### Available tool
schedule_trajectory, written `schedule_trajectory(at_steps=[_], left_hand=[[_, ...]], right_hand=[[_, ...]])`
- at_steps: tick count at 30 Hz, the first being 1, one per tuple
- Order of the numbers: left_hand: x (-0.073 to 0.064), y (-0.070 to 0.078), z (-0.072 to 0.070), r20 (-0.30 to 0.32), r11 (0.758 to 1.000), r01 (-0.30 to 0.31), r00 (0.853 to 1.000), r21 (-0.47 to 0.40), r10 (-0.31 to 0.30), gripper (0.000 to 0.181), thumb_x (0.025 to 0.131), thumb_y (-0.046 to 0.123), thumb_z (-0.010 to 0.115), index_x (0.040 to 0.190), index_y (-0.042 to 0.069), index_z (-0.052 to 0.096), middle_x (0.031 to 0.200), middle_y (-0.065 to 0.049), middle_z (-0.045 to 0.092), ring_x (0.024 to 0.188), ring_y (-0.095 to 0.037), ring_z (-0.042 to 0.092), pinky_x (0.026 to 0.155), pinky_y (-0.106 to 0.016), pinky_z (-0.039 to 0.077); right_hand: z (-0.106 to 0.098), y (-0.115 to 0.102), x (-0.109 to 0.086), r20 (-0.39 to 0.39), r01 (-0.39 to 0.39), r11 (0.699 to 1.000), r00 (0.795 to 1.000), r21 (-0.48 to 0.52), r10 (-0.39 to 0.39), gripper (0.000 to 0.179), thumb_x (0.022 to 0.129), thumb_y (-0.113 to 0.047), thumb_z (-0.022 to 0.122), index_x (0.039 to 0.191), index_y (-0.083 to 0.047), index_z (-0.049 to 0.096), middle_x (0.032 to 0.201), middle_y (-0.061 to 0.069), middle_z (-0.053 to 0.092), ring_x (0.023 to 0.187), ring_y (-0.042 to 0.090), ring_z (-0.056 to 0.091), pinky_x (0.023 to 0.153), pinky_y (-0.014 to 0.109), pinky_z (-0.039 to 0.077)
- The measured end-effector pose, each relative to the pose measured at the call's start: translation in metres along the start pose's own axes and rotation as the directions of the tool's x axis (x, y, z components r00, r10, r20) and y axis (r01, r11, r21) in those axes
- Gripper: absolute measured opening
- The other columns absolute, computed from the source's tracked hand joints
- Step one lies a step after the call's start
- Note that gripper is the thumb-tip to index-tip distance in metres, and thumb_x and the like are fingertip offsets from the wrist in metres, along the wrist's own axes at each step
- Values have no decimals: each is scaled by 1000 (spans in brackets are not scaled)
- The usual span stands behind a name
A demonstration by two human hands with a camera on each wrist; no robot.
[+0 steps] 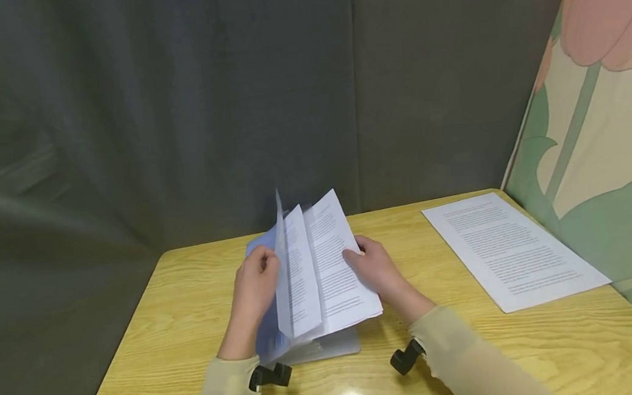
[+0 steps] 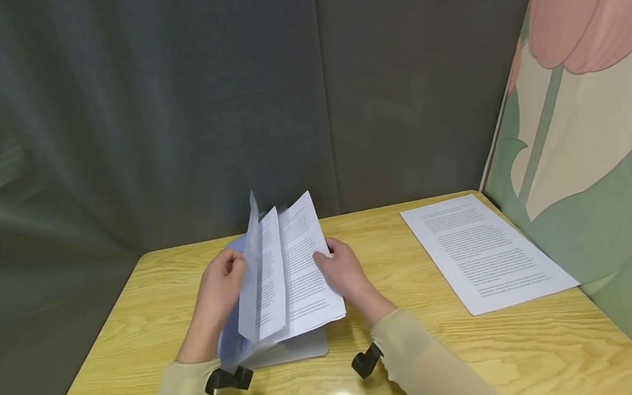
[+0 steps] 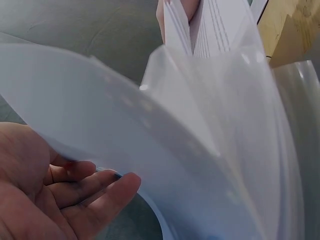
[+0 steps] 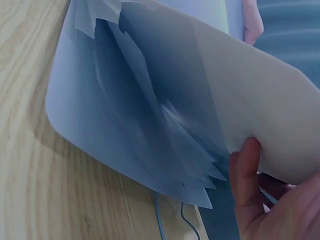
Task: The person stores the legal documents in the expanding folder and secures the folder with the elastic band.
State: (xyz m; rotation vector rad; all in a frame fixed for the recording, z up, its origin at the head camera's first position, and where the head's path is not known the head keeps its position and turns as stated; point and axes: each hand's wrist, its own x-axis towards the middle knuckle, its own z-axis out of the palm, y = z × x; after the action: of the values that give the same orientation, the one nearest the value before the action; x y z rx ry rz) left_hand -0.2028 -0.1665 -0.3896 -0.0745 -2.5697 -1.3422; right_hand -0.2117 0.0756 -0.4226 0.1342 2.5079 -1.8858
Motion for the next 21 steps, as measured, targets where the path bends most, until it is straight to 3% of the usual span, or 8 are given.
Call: schedule_trajectory(at_steps=[6,13,21], left_hand=[[1,0,1,0,1000,16,1000,-3,-16,18,107,15,51,97,8,65,83,-9,55,77,-25,53,64,-36,40],[1,-2,0,-2,1000,16,1000,-12,-16,17,106,15,52,96,8,64,82,-8,54,75,-24,52,62,-36,40],[3,-2,-2,5,1000,14,1000,-7,-14,19,107,15,50,96,8,64,79,-9,51,71,-24,50,62,-36,39]], right_hand=[[10,4,1,-7,27,1000,1000,-1,-27,46,111,-22,60,152,0,61,124,18,71,94,26,71,91,43,56],[17,3,1,3,18,1000,1000,-2,-18,49,111,-24,61,154,-2,59,127,17,70,99,26,70,97,46,54],[9,6,-1,-19,14,999,1000,49,-13,43,112,-29,63,147,-5,66,127,16,69,96,25,70,82,36,58]])
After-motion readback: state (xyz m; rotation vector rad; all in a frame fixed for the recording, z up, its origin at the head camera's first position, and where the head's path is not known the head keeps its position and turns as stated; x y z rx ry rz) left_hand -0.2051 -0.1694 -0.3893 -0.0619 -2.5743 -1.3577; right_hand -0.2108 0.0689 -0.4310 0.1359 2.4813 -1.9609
